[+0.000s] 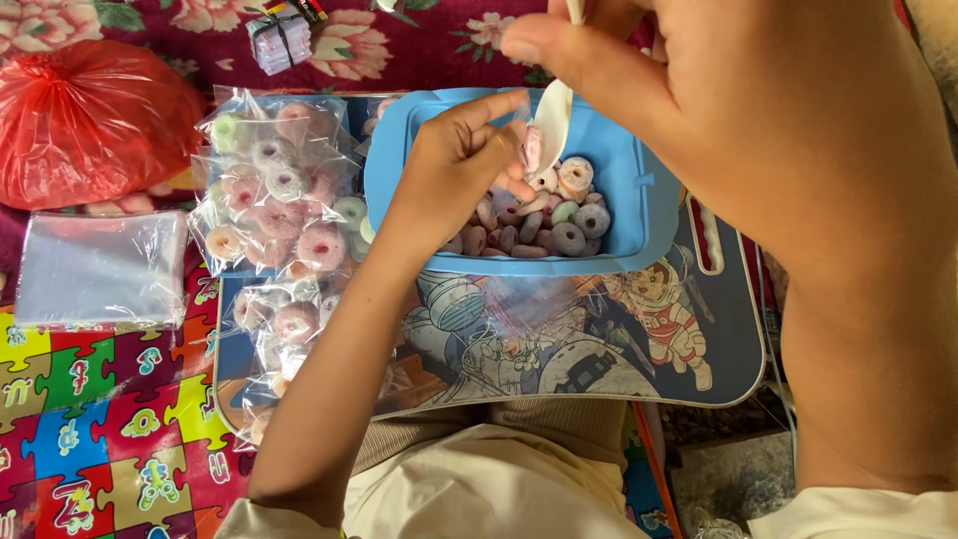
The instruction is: Manually packing small donut-shaped snacks into individual plastic bags using a spoon and hands while sitting on the floor.
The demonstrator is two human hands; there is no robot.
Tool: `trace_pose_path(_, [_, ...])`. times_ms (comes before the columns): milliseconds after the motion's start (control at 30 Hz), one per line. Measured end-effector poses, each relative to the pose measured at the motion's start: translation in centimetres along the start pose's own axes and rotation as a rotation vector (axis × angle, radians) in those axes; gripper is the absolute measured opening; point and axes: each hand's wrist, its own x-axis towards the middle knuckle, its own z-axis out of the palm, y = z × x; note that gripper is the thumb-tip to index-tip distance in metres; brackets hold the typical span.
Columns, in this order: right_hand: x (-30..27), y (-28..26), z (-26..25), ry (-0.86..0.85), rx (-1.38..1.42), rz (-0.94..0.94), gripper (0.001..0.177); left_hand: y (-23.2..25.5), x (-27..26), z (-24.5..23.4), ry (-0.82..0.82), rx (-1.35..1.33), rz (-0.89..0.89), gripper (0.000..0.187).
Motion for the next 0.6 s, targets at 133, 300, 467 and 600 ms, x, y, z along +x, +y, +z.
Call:
trace_pose_path(133, [-1.0, 0.9, 0.2, 0.041, 0.083, 0.067, 0.04, -0.1, -0.2, -0.4, 0.009, -0.095, 0.016, 0.048])
trace_pose_path(300, [-1.8, 1.9, 0.4, 0.083, 0.166, 0.131, 0.044, 0.5, -0.7, -1.1, 0.003, -0.139, 0.054, 0.046])
trace_pose_path(467, [-3.4, 1.6, 0.7, 0.132, 0.279, 0.22, 0.051, 0.9, -1.2, -1.1, 0.049, -0.122, 0.051, 0.048])
trace_pose_path(600, [-4.5, 1.4, 1.0, 0.161, 0.337, 0.268, 0.055, 1.5, -1.7, -1.3, 0.07, -0.096, 0.085, 0.045])
